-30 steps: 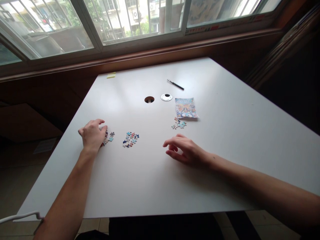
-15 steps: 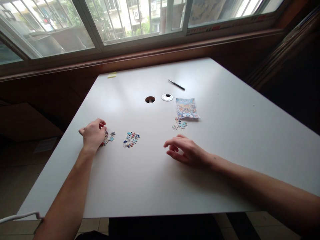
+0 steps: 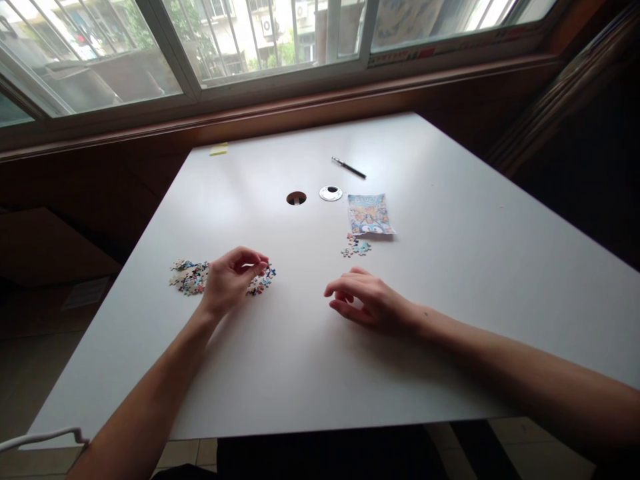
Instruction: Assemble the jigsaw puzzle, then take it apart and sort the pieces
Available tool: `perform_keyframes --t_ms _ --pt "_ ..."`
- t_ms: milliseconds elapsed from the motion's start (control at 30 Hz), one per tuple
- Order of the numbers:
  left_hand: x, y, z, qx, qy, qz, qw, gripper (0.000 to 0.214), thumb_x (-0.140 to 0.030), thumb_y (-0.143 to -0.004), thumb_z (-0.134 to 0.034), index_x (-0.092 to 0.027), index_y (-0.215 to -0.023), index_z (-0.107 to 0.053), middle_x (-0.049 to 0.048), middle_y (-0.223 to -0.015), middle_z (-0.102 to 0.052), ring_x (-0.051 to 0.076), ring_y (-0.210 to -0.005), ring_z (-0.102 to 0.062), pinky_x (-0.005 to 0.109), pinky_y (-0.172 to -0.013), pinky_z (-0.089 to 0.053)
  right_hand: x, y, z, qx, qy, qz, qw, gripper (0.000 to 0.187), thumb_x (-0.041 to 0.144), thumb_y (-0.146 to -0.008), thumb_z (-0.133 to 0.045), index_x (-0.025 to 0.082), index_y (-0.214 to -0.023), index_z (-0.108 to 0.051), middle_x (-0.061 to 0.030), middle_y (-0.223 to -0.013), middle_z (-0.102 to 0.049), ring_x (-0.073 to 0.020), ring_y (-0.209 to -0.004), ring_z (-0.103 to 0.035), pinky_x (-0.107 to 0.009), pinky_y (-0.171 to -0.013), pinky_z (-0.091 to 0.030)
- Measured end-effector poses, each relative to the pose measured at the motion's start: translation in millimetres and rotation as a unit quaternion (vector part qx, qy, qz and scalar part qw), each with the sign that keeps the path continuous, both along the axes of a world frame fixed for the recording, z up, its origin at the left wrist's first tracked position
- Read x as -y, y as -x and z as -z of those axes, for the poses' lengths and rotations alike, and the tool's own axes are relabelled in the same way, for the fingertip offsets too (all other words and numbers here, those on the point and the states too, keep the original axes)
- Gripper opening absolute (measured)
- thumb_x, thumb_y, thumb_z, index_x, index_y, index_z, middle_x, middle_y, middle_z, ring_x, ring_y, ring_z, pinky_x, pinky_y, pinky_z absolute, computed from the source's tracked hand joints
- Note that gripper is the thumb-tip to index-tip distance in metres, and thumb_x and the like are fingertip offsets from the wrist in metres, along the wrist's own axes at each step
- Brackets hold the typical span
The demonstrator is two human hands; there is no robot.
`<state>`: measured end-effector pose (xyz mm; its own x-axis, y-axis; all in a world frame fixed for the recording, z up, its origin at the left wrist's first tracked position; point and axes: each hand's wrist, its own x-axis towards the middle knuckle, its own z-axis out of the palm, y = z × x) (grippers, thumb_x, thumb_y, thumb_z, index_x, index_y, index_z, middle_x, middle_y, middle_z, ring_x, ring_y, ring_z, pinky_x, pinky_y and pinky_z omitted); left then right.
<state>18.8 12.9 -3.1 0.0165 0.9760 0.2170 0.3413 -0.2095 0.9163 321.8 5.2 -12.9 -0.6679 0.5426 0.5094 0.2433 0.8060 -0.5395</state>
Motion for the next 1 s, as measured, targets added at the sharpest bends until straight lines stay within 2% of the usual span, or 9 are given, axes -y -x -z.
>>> perform_keyframes --t_ms 100,233,400,500,633,733,800,1000 --pt "14.0 -18.6 -1.2 0.031 0.026 0.076 0.996 0.018 -0.029 -0.08 -0.077 -0.016 -0.087 -0.066 0.0104 -0.098 -0.075 0.023 -0.092 -0.073 0.036 -0.082 -0.064 0.2 0.4 -0.4 0.001 -0.001 0.002 1.0 0.008 0.022 -0.096 -0.056 0.019 -0.103 -0.06 0.0021 -0.071 -0.064 -0.0105 -0.058 -0.056 -0.031 -0.079 -0.046" --pt "24.9 -27.5 -6.4 0.037 0.026 0.156 0.987 0.009 -0.021 -0.084 -0.072 -0.016 -0.092 -0.07 0.0107 -0.1 -0.074 0.021 -0.092 -0.073 0.036 -0.086 -0.063 0.6 -0.1 -0.6 0.019 0.009 0.002 1.0 0.009 0.021 -0.096 -0.054 0.019 -0.102 -0.06 0.0013 -0.072 -0.065 -0.0103 -0.057 -0.053 -0.032 -0.08 -0.045" --pt "28.2 -29.2 -9.0 0.043 0.023 0.195 0.98 0.008 -0.018 -0.086 -0.069 -0.017 -0.093 -0.071 0.0113 -0.1 -0.074 0.022 -0.094 -0.072 0.036 -0.085 -0.063 0.2 -0.3 -0.5 0.026 0.008 -0.002 1.0 0.009 0.021 -0.096 -0.053 0.019 -0.101 -0.06 0.002 -0.069 -0.063 -0.0106 -0.056 -0.052 -0.032 -0.079 -0.045" --pt "24.7 -25.6 -8.9 0.022 -0.009 0.148 0.989 0.006 -0.022 -0.085 -0.07 -0.017 -0.088 -0.071 0.0111 -0.098 -0.075 0.023 -0.094 -0.072 0.038 -0.085 -0.063 0.3 0.1 -1.8 0.024 0.007 0.0 1.0 0.009 0.019 -0.096 -0.052 0.02 -0.1 -0.06 0.0028 -0.067 -0.061 -0.0106 -0.055 -0.05 -0.031 -0.079 -0.045" --pt "10.1 -6.9 -9.8 -0.039 -0.081 -0.026 0.996 0.01 -0.027 -0.083 -0.072 -0.017 -0.085 -0.07 0.0081 -0.096 -0.076 0.022 -0.091 -0.073 0.038 -0.091 -0.062 0.5 0.1 -3.4 0.018 0.005 -0.003 1.0 0.008 0.019 -0.096 -0.052 0.019 -0.099 -0.06 0.0035 -0.065 -0.059 -0.0102 -0.055 -0.05 -0.031 -0.078 -0.045" --pt "-1.4 11.3 -10.3 -0.155 -0.083 -0.134 0.975 0.012 -0.03 -0.082 -0.071 -0.018 -0.086 -0.071 0.005 -0.092 -0.076 0.02 -0.085 -0.074 0.035 -0.088 -0.062 0.4 -0.3 -2.8 0.017 0.006 -0.005 1.0 0.009 0.018 -0.095 -0.052 0.019 -0.099 -0.06 0.0033 -0.067 -0.06 -0.0099 -0.055 -0.05 -0.031 -0.079 -0.046" --pt "-5.5 19.4 -10.2 -0.209 -0.061 -0.161 0.963 0.013 -0.032 -0.081 -0.07 -0.019 -0.085 -0.071 0.003 -0.089 -0.077 0.019 -0.081 -0.074 0.032 -0.084 -0.061 0.4 -0.6 -1.7 0.018 0.007 -0.004 1.0 0.009 0.018 -0.095 -0.052 0.02 -0.099 -0.06 0.0032 -0.067 -0.06 -0.01 -0.055 -0.05 -0.031 -0.079 -0.046" --pt "-7.0 25.9 -9.4 -0.314 -0.014 -0.181 0.932 0.011 -0.034 -0.08 -0.068 -0.023 -0.083 -0.071 -0.0013 -0.082 -0.076 0.017 -0.071 -0.069 0.027 -0.072 -0.055 0.2 -0.9 0.2 0.018 0.01 -0.007 1.0 0.009 0.018 -0.095 -0.053 0.019 -0.1 -0.06 0.0033 -0.067 -0.06 -0.0098 -0.055 -0.05 -0.031 -0.079 -0.045"
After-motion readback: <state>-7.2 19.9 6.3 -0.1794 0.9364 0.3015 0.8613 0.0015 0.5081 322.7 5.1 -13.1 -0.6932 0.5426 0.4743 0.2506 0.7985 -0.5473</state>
